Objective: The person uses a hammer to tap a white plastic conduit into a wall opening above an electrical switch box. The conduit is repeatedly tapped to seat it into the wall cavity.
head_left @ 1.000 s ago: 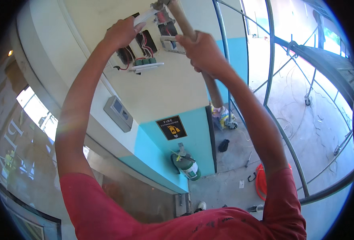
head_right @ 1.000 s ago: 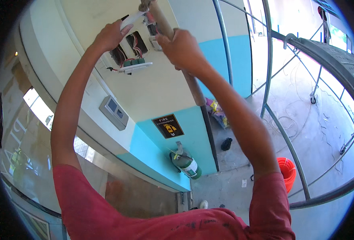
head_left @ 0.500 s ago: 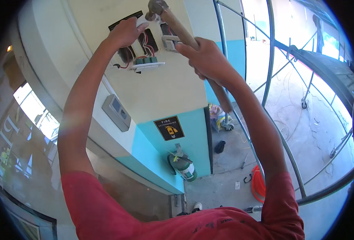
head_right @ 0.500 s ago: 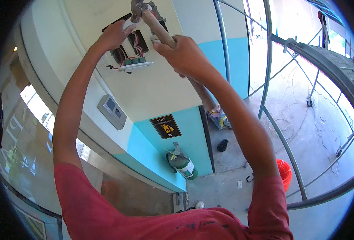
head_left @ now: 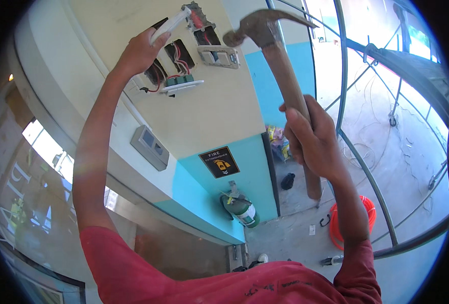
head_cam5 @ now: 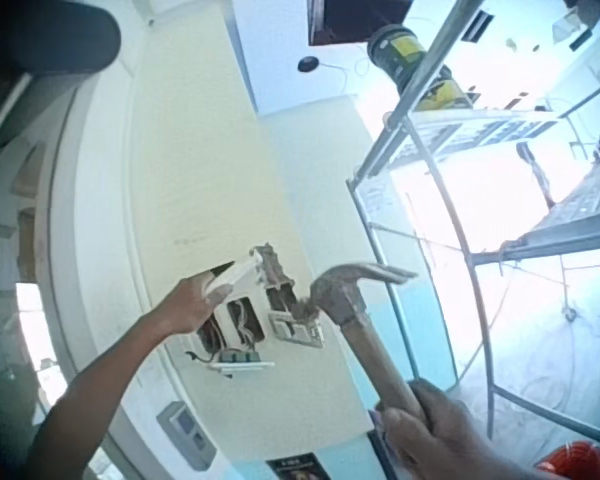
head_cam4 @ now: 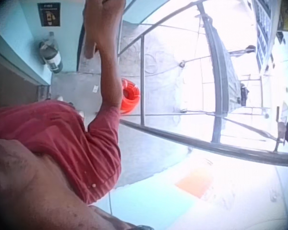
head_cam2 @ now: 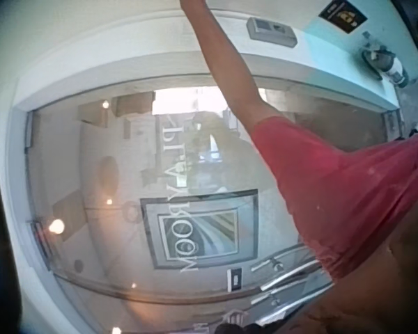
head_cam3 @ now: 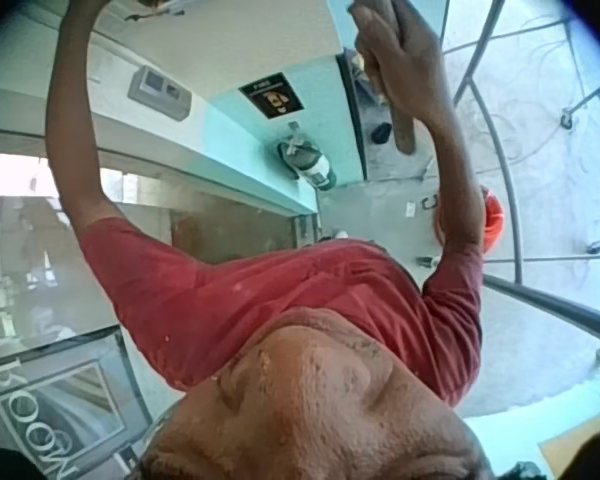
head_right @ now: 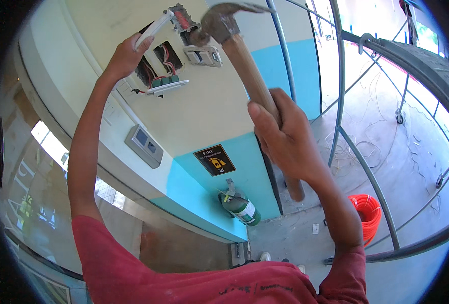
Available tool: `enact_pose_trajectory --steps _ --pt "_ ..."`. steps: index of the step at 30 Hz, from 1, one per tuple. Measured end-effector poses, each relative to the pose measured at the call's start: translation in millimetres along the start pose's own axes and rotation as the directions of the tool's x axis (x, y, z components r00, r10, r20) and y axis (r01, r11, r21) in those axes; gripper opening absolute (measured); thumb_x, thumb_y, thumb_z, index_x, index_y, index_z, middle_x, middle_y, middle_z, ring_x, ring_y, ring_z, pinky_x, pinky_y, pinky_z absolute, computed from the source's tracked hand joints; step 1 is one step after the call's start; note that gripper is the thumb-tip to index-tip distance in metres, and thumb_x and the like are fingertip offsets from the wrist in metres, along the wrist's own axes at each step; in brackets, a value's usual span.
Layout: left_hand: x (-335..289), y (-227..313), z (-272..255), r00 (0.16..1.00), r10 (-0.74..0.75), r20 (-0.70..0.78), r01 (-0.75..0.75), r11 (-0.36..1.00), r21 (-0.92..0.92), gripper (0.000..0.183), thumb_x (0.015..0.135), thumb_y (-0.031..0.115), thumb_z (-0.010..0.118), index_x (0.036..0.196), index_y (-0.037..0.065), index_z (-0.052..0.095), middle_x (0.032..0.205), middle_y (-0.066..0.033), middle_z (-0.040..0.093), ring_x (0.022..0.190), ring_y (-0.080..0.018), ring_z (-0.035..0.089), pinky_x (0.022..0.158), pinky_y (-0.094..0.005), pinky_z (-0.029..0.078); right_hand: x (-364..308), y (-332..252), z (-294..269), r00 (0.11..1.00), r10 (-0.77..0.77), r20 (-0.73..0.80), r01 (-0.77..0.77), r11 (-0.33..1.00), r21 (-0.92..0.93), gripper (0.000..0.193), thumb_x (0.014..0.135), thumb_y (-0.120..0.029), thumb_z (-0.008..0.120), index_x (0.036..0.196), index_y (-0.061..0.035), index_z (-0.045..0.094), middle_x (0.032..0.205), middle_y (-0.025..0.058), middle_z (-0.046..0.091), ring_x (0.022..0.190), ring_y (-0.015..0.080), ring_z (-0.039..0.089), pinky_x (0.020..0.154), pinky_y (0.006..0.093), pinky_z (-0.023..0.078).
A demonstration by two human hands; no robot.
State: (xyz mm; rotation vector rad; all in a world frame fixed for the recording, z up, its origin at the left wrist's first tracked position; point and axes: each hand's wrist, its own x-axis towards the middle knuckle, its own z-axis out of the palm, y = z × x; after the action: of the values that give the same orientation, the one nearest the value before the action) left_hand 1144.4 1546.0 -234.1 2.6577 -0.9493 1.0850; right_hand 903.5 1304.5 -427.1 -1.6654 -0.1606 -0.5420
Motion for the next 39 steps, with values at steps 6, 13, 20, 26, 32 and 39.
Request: enact_pose_trajectory --steps 6,13,20,26,32,39 --pt "-4 -10 18 0.994 0.073 -0.087 -0.054 0.978 0.200 0.046 0.094 0.051 0.042 0.102 0.006 0.049 0.073 -0.0196 0.064 0.072 -0.0389 0.063 0.065 -0.0481 0.049 57 -4 -3 0.898 -0.437 -0.052 0.408 0.871 -0.273 0.033 0.094 -0.032 0.054 0.099 0.0005 0.051 0.057 0.0092 0.053 0.046 0.0148 0.053 0.046 0.0307 0.042" --pt "-13 -14 24 0.985 0.112 -0.128 -0.070 0.954 0.293 0.045 0.094 0.049 0.042 0.105 0.006 0.046 0.072 -0.0213 0.064 0.070 -0.0399 0.063 0.062 -0.0489 0.050 131 -18 4 0.627 -0.770 0.119 0.723 0.518 -0.458 0.029 0.092 -0.028 0.058 0.100 -0.0016 0.050 0.061 0.0158 0.060 0.050 0.0241 0.061 0.050 0.0348 0.048" --pt "-15 -18 27 0.977 0.142 -0.158 -0.103 0.967 0.232 0.038 0.094 0.041 0.048 0.106 0.004 0.046 0.072 -0.0235 0.062 0.067 -0.0426 0.061 0.059 -0.0495 0.048 172 -31 7 0.792 -0.600 0.115 0.521 0.565 -0.640 0.034 0.093 -0.035 0.053 0.090 -0.0014 0.057 0.058 0.0132 0.059 0.048 0.0228 0.058 0.051 0.0397 0.047" --pt "-9 -25 37 0.967 0.171 -0.189 -0.118 0.957 0.266 0.046 0.093 0.046 0.047 0.110 0.003 0.048 0.066 -0.0191 0.062 0.064 -0.0377 0.063 0.056 -0.0464 0.050 142 -43 2 0.506 -0.860 0.065 0.786 0.429 -0.445 0.034 0.093 -0.033 0.054 0.094 0.0002 0.059 0.058 0.0143 0.059 0.048 0.0204 0.058 0.053 0.0381 0.048" --pt "-10 -22 35 0.968 0.171 -0.185 -0.111 0.949 0.296 0.044 0.093 0.045 0.047 0.108 0.003 0.047 0.067 -0.0197 0.062 0.064 -0.0386 0.063 0.057 -0.0467 0.050 173 -38 8 0.836 -0.506 0.212 0.496 0.533 -0.685 0.035 0.092 -0.034 0.056 0.090 0.0011 0.061 0.057 0.0126 0.058 0.045 0.0202 0.055 0.050 0.0359 0.046" --pt "-11 -4 28 0.982 0.126 -0.140 -0.076 0.946 0.316 0.044 0.093 0.046 0.046 0.106 0.004 0.047 0.069 -0.0177 0.064 0.065 -0.0361 0.064 0.058 -0.0453 0.051 158 -26 -10 0.684 -0.720 0.121 0.658 0.537 -0.528 0.038 0.092 -0.035 0.057 0.090 0.0030 0.062 0.058 0.0128 0.058 0.048 0.0182 0.055 0.051 0.0346 0.046"
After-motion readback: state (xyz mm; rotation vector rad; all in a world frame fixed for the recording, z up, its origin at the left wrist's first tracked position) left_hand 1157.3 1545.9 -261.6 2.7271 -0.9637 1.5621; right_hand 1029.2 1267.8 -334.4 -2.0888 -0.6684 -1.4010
